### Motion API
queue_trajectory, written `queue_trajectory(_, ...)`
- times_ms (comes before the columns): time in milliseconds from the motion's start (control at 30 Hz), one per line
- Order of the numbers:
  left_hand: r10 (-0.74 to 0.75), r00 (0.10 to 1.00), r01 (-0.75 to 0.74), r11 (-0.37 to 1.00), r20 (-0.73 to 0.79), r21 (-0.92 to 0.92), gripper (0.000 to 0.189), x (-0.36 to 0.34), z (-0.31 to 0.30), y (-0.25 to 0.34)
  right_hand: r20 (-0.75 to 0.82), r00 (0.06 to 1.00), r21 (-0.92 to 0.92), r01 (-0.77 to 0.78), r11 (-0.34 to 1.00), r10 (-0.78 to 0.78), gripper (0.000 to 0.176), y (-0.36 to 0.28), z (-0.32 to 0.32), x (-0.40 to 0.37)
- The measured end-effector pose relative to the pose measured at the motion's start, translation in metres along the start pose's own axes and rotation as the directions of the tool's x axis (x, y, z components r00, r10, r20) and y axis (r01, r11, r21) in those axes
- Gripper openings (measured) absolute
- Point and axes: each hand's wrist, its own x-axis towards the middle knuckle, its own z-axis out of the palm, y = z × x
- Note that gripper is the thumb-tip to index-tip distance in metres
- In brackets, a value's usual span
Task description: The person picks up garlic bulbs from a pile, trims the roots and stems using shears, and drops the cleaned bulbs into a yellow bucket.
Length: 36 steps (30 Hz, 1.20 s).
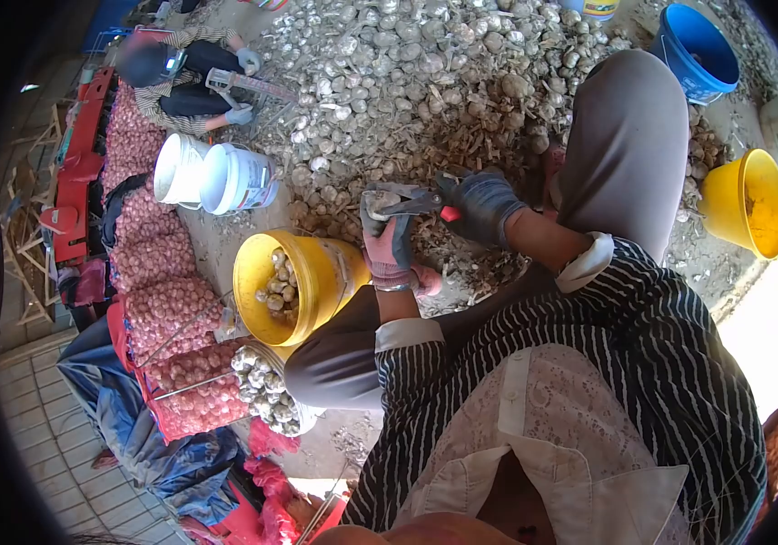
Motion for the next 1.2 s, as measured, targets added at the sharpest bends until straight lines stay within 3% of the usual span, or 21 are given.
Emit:
queue_trajectory(33,0.002,1.0,-0.002,1.0,-0.005,0.002,0.054,-0.002,-0.001,0.002,0.003,1.0,0.001,0.005,1.0,-0.005,0.063,-0.002,-0.002,-0.003)
queue_trajectory(100,0.068,0.997,-0.058,0.964,-0.03,0.259,0.071,-0.007,-0.004,0.006,0.081,0.996,0.087,0.017,0.996,-0.024,0.063,-0.006,-0.005,-0.007)
queue_trajectory(167,0.096,0.994,-0.071,0.929,-0.052,0.363,0.072,-0.01,-0.002,0.014,0.112,0.992,0.143,0.036,0.989,-0.052,0.062,-0.001,0.004,-0.006)
queue_trajectory(233,0.165,0.985,-0.159,0.794,0.044,0.586,0.069,-0.014,0.0,0.016,0.141,0.988,0.203,0.04,0.978,-0.069,0.06,0.0,0.008,-0.004)
queue_trajectory(367,0.186,0.982,-0.12,0.751,-0.034,0.649,0.064,-0.012,-0.003,-0.001,0.208,0.978,0.157,-0.014,0.987,-0.019,0.048,0.002,0.009,-0.002)
queue_trajectory(467,0.065,0.991,0.067,0.537,-0.12,0.841,0.062,-0.014,0.006,0.005,0.213,0.977,0.094,-0.027,0.995,0.006,0.045,0.011,0.028,-0.003)
queue_trajectory(600,0.057,0.991,0.057,0.624,-0.117,0.779,0.062,-0.01,-0.001,-0.02,0.203,0.979,0.064,-0.024,0.998,0.01,0.043,0.027,0.049,0.0)
queue_trajectory(700,0.074,0.989,0.059,0.59,-0.126,0.805,0.062,-0.007,-0.004,-0.031,0.183,0.983,0.071,-0.003,0.998,-0.01,0.04,0.035,0.058,0.002)
queue_trajectory(833,-0.028,0.979,0.182,0.549,-0.2,0.816,0.059,-0.006,-0.003,-0.026,0.254,0.966,0.032,-0.054,0.998,0.044,0.038,0.038,0.058,0.009)
queue_trajectory(900,-0.058,0.975,0.211,0.55,-0.215,0.808,0.057,-0.007,-0.013,-0.031,0.265,0.964,-0.045,-0.006,0.999,0.017,0.033,0.04,0.06,0.012)
queue_trajectory(967,-0.292,0.928,0.371,0.788,-0.231,0.492,0.052,-0.006,-0.035,-0.049,0.29,0.957,-0.059,0.008,0.998,0.01,0.032,0.044,0.06,0.016)
queue_trajectory(1067,-0.384,0.895,0.446,0.802,-0.227,0.398,0.04,-0.012,-0.043,-0.049,0.281,0.96,-0.077,0.022,0.997,0.0,0.03,0.042,0.06,0.014)
queue_trajectory(1100,-0.379,0.897,0.442,0.803,-0.23,0.4,0.04,-0.015,-0.044,-0.05,0.255,0.967,-0.075,0.022,0.997,-0.003,0.029,0.041,0.062,0.012)
queue_trajectory(1167,-0.231,0.969,0.246,0.933,-0.087,0.263,0.027,-0.019,-0.04,-0.048,0.243,0.97,-0.02,-0.016,1.0,0.02,0.027,0.027,0.056,0.007)
queue_trajectory(1200,-0.223,0.971,0.239,0.934,-0.089,0.266,0.027,-0.021,-0.039,-0.046,0.235,0.971,0.036,-0.061,0.997,0.051,0.026,0.021,0.053,0.004)
